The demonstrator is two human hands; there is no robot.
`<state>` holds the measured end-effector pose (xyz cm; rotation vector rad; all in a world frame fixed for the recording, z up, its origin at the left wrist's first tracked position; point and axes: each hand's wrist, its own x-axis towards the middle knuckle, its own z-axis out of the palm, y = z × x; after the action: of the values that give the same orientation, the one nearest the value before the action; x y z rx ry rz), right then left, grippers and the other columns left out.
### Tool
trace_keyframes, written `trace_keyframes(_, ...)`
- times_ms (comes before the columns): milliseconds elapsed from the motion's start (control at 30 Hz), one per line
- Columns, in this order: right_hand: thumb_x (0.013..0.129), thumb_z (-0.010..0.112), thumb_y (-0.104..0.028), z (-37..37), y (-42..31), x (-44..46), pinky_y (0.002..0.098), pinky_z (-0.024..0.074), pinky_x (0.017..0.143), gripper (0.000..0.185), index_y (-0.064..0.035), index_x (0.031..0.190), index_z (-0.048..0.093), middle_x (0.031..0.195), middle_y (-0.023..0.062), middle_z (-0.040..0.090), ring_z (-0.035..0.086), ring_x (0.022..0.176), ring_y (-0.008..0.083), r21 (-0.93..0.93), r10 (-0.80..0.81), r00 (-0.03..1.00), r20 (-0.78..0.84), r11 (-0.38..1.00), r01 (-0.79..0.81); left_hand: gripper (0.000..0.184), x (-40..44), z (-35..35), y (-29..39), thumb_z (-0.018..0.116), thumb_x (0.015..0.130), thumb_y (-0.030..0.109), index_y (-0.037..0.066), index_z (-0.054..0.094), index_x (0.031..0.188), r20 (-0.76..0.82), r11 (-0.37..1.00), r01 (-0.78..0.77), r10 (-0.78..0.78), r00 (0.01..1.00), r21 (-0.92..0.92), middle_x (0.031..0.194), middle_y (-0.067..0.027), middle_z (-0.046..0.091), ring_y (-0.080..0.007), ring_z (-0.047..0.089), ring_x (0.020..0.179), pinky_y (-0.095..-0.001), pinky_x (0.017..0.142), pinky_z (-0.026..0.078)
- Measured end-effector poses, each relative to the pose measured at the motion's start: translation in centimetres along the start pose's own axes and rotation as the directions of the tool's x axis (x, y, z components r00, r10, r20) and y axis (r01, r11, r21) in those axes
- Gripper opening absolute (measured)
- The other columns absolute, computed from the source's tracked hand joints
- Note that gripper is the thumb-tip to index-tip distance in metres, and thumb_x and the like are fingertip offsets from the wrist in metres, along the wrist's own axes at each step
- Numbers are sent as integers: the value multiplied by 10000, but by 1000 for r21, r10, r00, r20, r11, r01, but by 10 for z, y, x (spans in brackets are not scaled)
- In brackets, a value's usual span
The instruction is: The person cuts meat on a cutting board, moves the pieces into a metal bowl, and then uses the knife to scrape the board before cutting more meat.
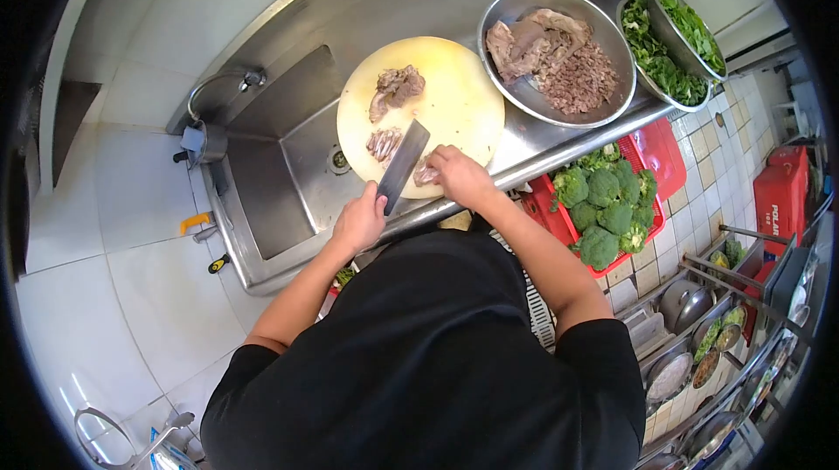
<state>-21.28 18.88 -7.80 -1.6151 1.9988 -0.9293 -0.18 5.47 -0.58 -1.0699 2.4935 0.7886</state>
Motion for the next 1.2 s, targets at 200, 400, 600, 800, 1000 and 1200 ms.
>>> trace_keyframes(200,869,683,-80,9,-9,0,425,531,973,274,-2,1130,655,1126,139,626,621,1098,330,-154,1,1000,1,988,-1,219,2,-22,16,500,1069,228,50,475,1192,37,992,-71,67,997,105,862,-320,703,-535,689,853,-637,787,515)
trace_keyframes(400,881,595,-63,15,-10,-2,412,533,973,219,-13,1083,662,1098,125,629,628,1089,314,-204,6,1000,-18,979,-9,212,-23,-28,17,513,1056,213,47,473,1180,111,976,-97,76,991,193,848,-325,697,-537,688,830,-643,756,518)
trace_keyframes(600,867,594,-61,16,-9,-5,408,542,968,207,-27,1056,672,1077,115,636,636,1081,300,-228,-8,999,-33,974,0,233,12,-4,18,534,1049,223,47,475,1190,35,983,-126,122,992,133,830,-325,694,-547,687,804,-659,758,513)
trace_keyframes(800,859,604,-55,12,-8,-7,408,543,968,216,-37,1061,676,1085,110,643,638,1092,300,-204,31,999,-42,978,-39,238,-14,-35,25,545,1051,241,63,482,1196,104,969,-105,83,991,222,825,-322,693,-546,690,808,-661,756,517)
trace_keyframes(1000,861,643,-87,17,-2,-8,409,544,949,238,-44,1092,674,1068,100,648,638,1070,299,-207,14,999,-49,978,-24,243,18,-5,26,551,1050,249,65,482,1194,32,978,-123,120,992,167,837,-324,694,-540,696,848,-649,767,525)
trace_keyframes(1200,881,623,-97,16,-1,-12,413,555,932,161,-56,1025,680,1045,102,657,651,1057,293,-209,35,995,-94,976,-54,228,-14,-23,18,541,1054,252,65,491,1173,130,959,-102,69,989,266,851,-319,697,-534,695,851,-645,770,524)
